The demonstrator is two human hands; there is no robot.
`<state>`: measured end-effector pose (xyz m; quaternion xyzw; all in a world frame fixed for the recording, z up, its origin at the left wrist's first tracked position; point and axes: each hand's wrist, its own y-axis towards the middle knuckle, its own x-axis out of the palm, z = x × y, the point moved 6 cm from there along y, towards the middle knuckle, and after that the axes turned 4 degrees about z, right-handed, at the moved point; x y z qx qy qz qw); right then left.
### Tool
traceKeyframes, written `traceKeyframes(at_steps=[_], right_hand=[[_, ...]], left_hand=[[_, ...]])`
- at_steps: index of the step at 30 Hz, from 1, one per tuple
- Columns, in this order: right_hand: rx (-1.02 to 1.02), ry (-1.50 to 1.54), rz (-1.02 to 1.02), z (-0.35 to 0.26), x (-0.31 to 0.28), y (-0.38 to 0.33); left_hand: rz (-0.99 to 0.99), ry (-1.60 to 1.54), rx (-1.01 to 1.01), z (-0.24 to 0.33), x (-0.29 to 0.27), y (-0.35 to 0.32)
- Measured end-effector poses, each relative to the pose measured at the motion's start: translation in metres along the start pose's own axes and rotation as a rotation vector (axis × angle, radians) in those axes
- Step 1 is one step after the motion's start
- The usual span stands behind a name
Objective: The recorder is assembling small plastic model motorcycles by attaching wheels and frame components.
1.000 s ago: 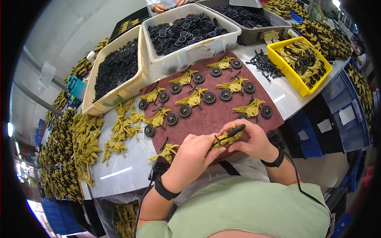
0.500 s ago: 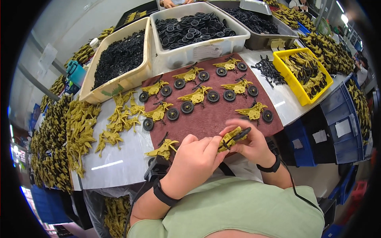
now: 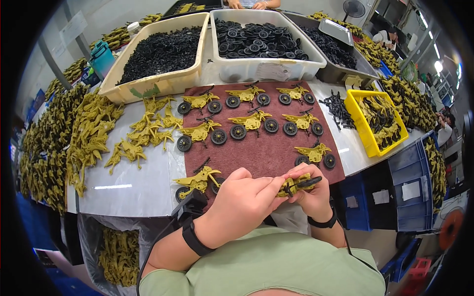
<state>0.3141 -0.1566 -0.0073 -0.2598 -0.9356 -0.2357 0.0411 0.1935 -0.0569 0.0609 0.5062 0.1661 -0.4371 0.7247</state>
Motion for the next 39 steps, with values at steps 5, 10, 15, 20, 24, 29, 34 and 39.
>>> traceKeyframes(at_steps=[5,10,15,20,24,29,34,39], right_hand=[[0.042,-0.014,0.019,-0.003,-0.001,0.002],[-0.055,-0.078,-0.010,-0.007,0.001,0.003],[-0.047,-0.080,-0.032,-0.006,0.003,0.005],[-0.007,-0.079,-0.054,-0.005,0.007,0.008],[0.002,-0.079,-0.044,-0.005,0.008,0.009],[0.025,-0.108,-0.023,-0.004,0.008,0.009],[0.167,-0.010,0.000,0.004,0.012,0.007],[0.212,-0.013,0.000,0.004,0.014,0.008]], left_hand=[[0.086,-0.105,-0.078,-0.005,-0.004,-0.004],[0.117,-0.030,-0.048,-0.003,-0.005,-0.007],[0.136,-0.044,-0.053,-0.004,-0.005,-0.006],[0.135,-0.082,-0.115,-0.008,-0.006,-0.007],[0.108,-0.171,-0.217,-0.014,-0.002,-0.007],[0.144,-0.237,-0.294,-0.022,0.003,-0.009],[0.178,-0.190,-0.261,-0.026,0.006,-0.009],[0.209,-0.175,-0.221,-0.026,0.005,-0.009]])
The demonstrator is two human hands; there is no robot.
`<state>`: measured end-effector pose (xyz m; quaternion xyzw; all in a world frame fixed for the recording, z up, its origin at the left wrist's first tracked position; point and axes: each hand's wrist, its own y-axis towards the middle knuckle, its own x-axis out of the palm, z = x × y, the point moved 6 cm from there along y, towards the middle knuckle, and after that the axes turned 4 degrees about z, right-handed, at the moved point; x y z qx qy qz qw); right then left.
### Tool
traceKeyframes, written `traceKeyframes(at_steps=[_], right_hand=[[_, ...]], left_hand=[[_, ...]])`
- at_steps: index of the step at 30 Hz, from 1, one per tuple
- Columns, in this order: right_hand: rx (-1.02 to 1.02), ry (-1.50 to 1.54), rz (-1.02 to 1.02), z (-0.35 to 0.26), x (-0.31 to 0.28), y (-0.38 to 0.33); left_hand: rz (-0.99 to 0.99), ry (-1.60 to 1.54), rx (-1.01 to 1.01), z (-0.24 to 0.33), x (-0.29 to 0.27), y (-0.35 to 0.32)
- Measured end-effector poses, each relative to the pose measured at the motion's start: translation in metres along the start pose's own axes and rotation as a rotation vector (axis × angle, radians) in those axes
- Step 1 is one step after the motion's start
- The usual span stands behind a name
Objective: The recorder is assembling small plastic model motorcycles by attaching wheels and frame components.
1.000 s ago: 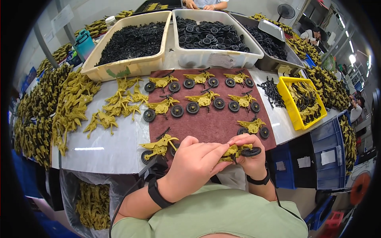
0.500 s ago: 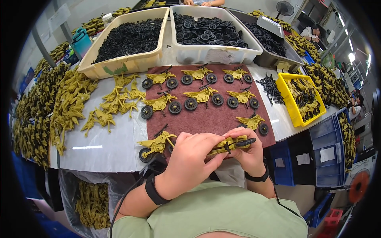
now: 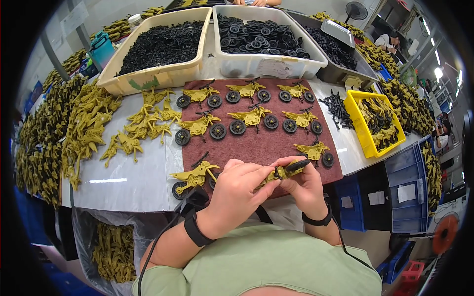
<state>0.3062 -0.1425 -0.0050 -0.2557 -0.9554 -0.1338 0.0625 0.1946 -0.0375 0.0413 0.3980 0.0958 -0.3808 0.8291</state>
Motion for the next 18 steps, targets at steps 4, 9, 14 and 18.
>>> traceKeyframes(at_steps=[4,9,14,18], right_hand=[[-0.021,-0.094,0.057,0.001,-0.001,-0.001],[-0.079,-0.150,0.068,-0.001,-0.001,-0.002],[-0.182,-0.235,-0.047,-0.011,0.002,0.004],[-0.221,-0.263,0.202,-0.020,-0.002,0.007]], left_hand=[[-0.002,0.020,0.027,-0.001,0.001,0.000],[-0.109,0.013,0.082,-0.002,-0.003,0.006],[-0.183,0.126,0.158,-0.004,0.000,-0.002],[0.116,0.322,0.382,0.006,-0.015,-0.001]])
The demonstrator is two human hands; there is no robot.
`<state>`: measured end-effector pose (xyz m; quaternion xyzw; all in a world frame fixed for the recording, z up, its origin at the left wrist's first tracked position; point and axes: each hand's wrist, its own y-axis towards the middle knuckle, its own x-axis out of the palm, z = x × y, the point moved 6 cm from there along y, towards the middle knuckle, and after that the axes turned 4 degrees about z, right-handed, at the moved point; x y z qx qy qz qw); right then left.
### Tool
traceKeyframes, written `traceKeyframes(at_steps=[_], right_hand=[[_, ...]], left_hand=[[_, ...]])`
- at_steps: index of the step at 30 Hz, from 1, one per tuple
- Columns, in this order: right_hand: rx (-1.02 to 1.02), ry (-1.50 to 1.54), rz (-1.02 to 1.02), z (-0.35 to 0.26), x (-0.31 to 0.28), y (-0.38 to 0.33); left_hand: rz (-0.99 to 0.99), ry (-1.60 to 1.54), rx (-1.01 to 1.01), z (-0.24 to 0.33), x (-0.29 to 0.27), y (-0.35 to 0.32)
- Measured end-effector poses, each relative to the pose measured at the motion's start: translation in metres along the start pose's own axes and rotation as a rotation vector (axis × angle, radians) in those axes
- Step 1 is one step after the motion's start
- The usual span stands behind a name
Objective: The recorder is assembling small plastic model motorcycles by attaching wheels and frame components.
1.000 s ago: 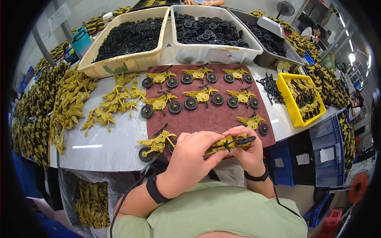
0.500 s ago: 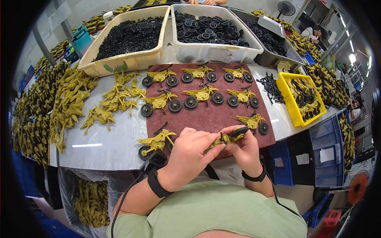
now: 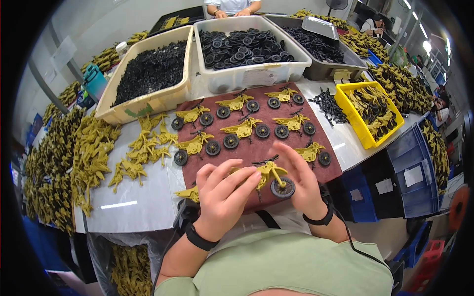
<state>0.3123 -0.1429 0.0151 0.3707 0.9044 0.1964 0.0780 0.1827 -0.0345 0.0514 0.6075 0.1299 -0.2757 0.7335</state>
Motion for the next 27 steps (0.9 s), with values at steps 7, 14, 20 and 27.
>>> traceKeyframes(at_steps=[7,14,20,27], right_hand=[[0.418,0.360,-0.153,0.023,0.003,-0.004],[0.261,0.170,-0.124,0.014,0.000,-0.002],[0.133,-0.103,-0.085,0.009,0.000,0.000],[0.282,-0.120,-0.140,0.015,0.007,0.004]], left_hand=[[0.017,0.008,-0.019,0.003,0.000,0.004],[-0.154,-0.705,-0.703,-0.029,0.016,-0.020],[-0.086,-0.792,-0.794,-0.030,0.016,-0.017],[-0.139,-0.878,-0.905,-0.041,0.016,-0.022]])
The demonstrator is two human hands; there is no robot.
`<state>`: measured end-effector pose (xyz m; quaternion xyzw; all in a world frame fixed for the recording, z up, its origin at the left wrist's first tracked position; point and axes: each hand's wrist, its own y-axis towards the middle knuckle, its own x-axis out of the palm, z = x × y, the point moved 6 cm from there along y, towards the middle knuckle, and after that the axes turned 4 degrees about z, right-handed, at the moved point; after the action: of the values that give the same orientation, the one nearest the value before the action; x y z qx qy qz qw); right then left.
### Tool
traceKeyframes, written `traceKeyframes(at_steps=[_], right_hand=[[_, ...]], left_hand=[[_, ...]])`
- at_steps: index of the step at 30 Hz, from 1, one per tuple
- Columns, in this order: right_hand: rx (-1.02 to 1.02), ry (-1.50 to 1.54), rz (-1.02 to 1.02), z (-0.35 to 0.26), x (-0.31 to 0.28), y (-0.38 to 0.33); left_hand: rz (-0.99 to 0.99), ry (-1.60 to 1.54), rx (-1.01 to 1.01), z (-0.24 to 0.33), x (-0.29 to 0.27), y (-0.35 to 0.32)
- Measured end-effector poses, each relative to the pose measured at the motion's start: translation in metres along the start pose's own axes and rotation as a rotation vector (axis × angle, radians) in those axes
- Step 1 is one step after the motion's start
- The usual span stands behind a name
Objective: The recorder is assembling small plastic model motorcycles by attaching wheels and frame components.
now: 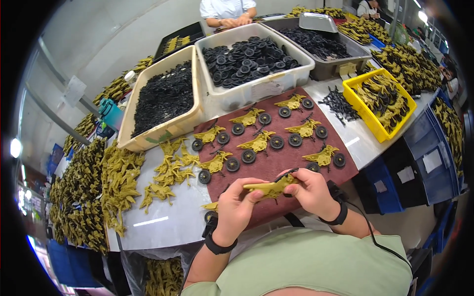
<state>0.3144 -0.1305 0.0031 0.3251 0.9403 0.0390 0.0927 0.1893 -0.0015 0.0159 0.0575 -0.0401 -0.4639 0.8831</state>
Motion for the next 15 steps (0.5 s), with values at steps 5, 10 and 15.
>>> traceKeyframes(at_steps=[5,10,15], right_hand=[[-0.020,-0.223,0.147,0.013,-0.009,0.006],[0.045,-0.471,0.158,0.028,-0.008,0.007],[-0.318,-0.758,0.251,-0.005,-0.003,0.010]], left_hand=[[0.190,0.751,0.410,0.019,-0.025,0.005],[0.356,1.321,0.306,0.011,-0.132,-0.006],[0.282,1.713,0.146,0.005,-0.198,-0.018]])
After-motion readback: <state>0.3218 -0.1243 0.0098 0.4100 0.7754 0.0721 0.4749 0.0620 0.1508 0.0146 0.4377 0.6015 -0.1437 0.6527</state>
